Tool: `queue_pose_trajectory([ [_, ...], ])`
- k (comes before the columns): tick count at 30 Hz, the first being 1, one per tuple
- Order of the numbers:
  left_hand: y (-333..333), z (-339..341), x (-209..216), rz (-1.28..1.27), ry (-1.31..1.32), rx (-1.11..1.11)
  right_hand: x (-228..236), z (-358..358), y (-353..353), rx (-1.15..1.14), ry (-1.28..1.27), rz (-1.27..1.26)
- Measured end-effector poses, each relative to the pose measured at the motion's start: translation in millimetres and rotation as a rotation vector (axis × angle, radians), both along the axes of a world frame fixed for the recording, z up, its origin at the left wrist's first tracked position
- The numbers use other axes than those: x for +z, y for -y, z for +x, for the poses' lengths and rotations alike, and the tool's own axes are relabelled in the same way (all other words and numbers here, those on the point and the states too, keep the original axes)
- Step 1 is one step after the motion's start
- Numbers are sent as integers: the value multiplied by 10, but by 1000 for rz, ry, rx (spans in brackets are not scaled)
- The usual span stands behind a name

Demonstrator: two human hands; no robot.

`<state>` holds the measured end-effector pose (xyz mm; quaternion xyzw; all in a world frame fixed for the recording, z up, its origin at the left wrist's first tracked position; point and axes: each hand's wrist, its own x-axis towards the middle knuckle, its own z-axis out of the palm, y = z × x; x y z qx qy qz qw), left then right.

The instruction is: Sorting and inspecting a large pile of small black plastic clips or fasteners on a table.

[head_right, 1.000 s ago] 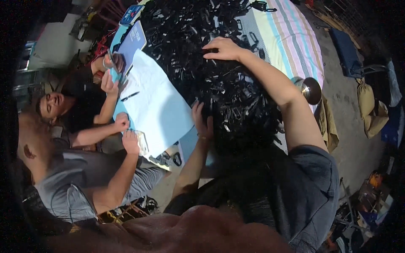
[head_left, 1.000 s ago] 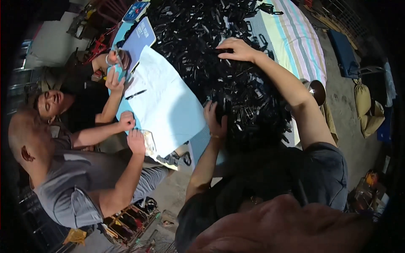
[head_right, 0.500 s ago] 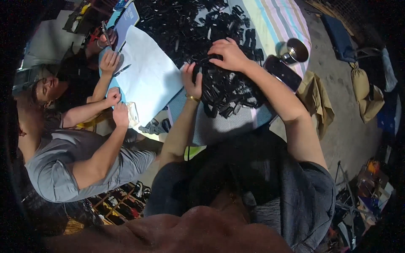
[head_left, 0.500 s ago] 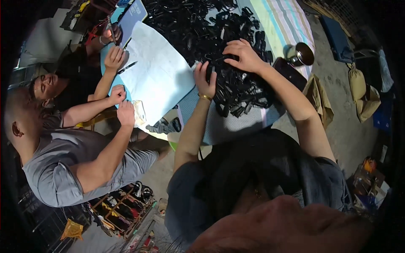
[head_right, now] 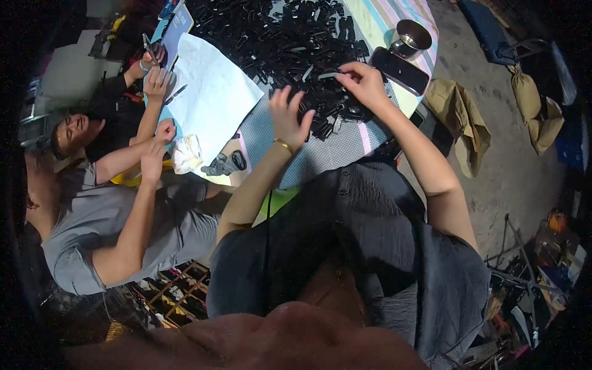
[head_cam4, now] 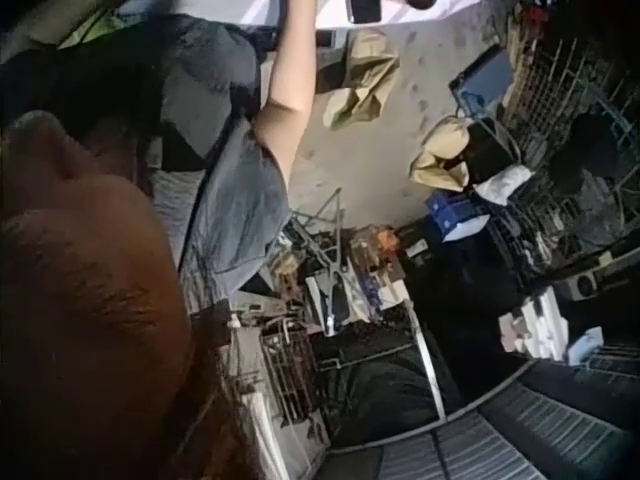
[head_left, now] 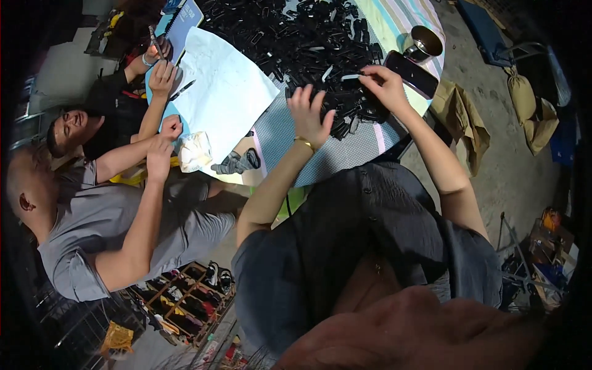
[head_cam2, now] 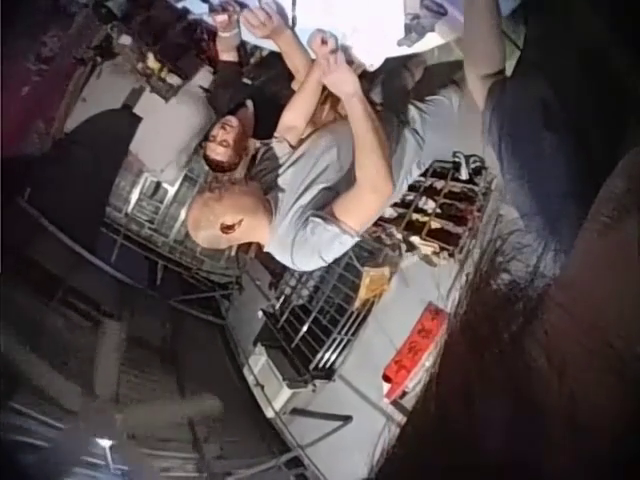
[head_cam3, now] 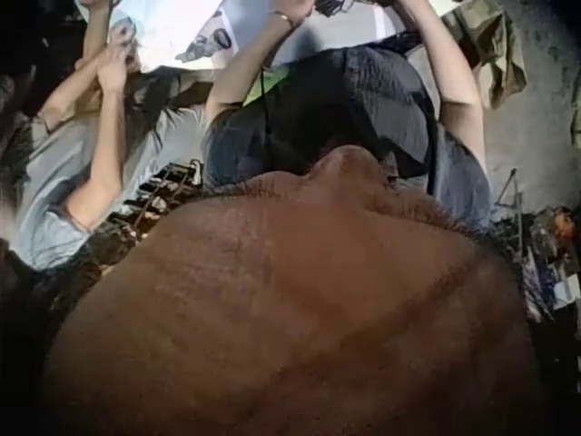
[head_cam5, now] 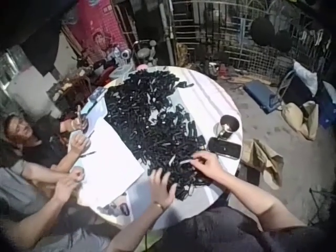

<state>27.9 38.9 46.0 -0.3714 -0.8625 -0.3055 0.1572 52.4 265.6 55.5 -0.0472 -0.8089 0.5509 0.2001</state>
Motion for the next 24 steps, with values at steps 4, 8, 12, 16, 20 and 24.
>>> queue_pose_trajectory([
  [4, -318, 134, 217, 157, 262, -106, -85, 290, 106, -1, 310, -483],
  [8, -514, 228, 128, 179, 277, -198, -107, 585, 303, 67, 293, -541],
  [12, -437, 398, -120, 221, 681, -264, -268, 867, 256, 136, 361, -563],
  [16, -495, 520, -185, 331, 1255, -195, -323, 1076, 195, 180, 314, -496],
  [20, -513, 493, -44, -41, 301, -246, -129, 1204, 44, -98, 190, 102],
  [24, -414, 500, -371, -321, 77, -259, -230, 1206, -221, -279, 81, 603],
])
